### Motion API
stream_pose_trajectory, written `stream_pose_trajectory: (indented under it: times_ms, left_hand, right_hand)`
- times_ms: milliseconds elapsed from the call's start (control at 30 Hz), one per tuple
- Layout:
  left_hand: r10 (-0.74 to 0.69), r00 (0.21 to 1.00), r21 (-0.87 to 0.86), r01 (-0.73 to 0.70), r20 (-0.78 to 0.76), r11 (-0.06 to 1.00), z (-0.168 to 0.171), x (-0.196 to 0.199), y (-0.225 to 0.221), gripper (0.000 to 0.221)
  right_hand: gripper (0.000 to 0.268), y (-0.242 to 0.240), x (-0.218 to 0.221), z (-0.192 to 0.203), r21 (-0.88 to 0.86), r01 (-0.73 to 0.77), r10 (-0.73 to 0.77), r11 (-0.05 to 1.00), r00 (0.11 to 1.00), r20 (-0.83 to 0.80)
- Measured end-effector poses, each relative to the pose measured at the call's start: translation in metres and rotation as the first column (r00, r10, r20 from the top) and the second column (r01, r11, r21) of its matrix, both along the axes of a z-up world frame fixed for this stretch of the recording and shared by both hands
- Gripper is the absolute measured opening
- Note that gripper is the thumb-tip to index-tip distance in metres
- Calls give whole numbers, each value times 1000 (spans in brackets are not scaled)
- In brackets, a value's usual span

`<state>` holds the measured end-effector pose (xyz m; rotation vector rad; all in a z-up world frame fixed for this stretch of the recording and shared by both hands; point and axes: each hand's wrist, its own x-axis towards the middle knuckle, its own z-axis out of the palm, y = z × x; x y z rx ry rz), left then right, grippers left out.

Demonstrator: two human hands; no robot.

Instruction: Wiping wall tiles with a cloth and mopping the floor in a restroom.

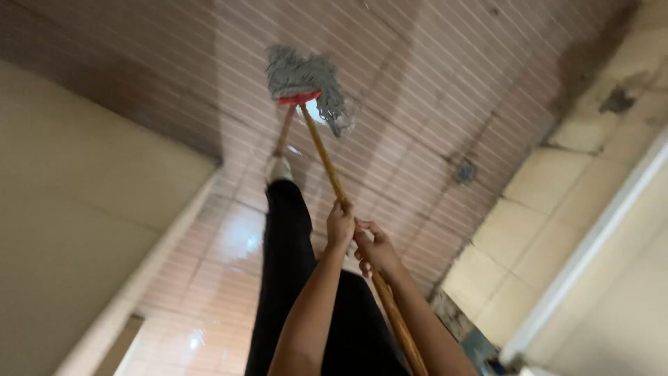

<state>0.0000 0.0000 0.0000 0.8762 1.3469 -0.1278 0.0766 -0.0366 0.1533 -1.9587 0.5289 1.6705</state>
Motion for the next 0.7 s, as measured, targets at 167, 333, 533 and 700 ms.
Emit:
stream_pose_trajectory:
  times_ms: [167, 333, 533, 700]
  left_hand:
    - [-169, 985, 316, 168, -24, 934, -95, 54, 93, 57]
    - [-163, 986, 276, 164, -29, 947, -98, 80, 157, 55]
    - [-181, 983, 244, 169, 28, 955, -83, 43, 109, 49]
    - [-56, 996, -15, 57, 69, 998, -46, -21, 2, 48]
  right_hand:
    - [36, 86, 52, -62, 197, -118, 97, 973, 989, 116]
    - [32, 157, 77, -53, 210, -63, 47, 976, 996, 80]
    - [28, 78, 40, -80, 283, -34, 12, 958, 997, 80]
    - [37, -30, -23, -52, 245, 2, -8, 969, 1000, 22]
